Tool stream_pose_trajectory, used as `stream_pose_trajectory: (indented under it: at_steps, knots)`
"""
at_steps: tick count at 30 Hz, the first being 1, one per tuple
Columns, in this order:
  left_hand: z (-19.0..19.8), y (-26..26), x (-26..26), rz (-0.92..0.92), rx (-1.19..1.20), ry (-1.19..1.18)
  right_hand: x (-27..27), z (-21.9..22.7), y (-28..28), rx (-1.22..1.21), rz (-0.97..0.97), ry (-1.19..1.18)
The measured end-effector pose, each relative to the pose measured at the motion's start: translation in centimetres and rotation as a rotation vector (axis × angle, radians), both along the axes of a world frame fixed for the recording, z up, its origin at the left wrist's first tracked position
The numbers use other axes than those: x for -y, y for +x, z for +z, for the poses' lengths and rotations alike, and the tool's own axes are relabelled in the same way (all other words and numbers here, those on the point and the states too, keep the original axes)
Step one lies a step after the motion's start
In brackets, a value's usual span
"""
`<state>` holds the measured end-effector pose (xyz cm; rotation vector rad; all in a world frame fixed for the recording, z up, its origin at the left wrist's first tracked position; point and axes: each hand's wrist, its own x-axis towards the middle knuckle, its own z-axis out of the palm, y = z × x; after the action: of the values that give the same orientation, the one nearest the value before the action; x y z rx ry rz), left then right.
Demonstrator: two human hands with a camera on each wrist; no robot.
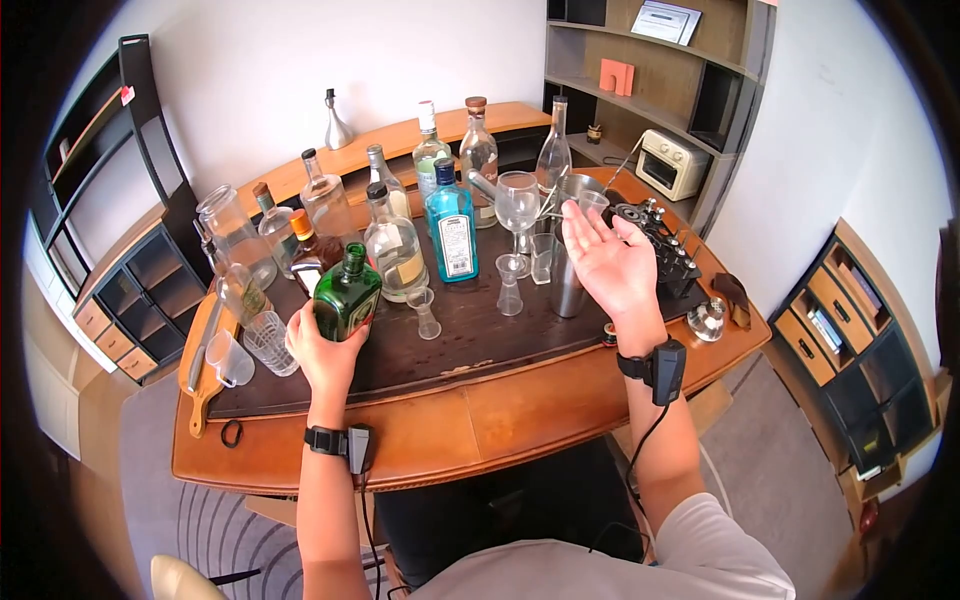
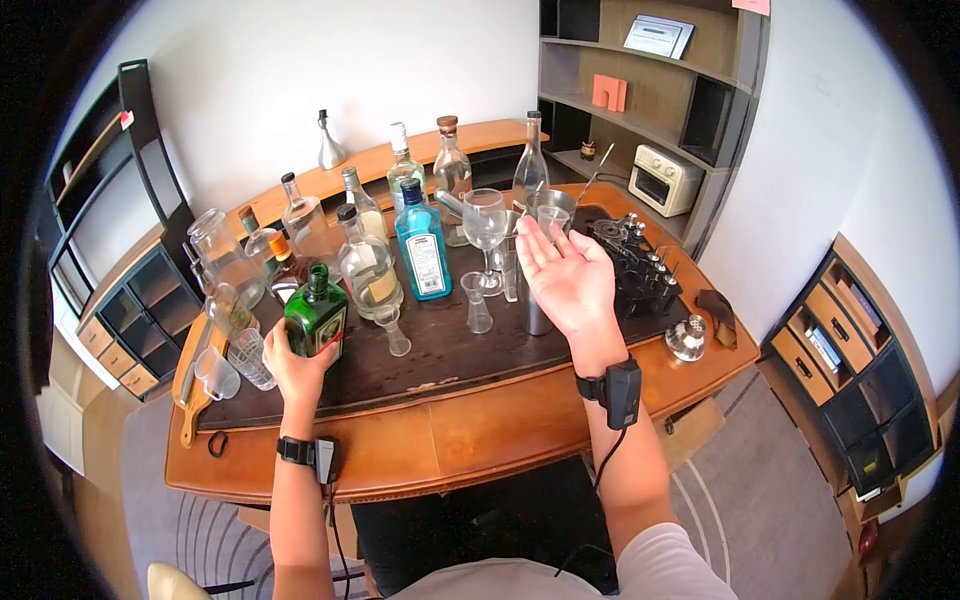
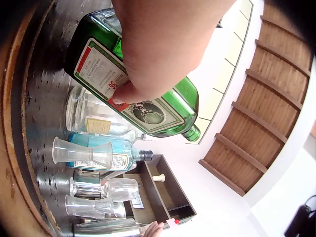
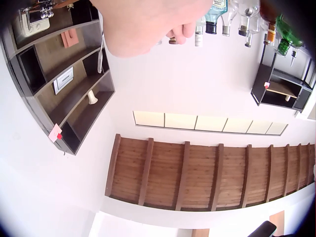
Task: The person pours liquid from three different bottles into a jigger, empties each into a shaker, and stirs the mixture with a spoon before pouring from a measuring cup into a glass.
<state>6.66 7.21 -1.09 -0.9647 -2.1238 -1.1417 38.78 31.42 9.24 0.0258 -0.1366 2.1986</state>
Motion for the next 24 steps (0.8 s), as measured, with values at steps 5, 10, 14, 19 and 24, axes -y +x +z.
stream_pose_trajectory:
  at_steps: [5,10,14,19,24]
  knots:
    - [0.14,0.03,0.03,-0.018,0.027,-0.006,-0.41,-0.14,0.17,-0.002,0.008,0.028]
    - [0.18,0.13,0.03,-0.013,0.029,-0.002,-0.62,-0.28,0.14,0.083,-0.014,0.122]
    - [0.26,0.06,0.05,-0.026,0.020,-0.002,-0.83,-0.44,0.33,0.060,0.010,0.091]
    - [0.16,0.09,-0.02,-0.011,0.010,-0.004,-0.74,-0.36,0.45,0.081,-0.008,0.105]
    - [0.12,0.05,-0.02,-0.004,0.014,-0.010,-0.40,-0.06,0.28,0.121,-0.039,0.106]
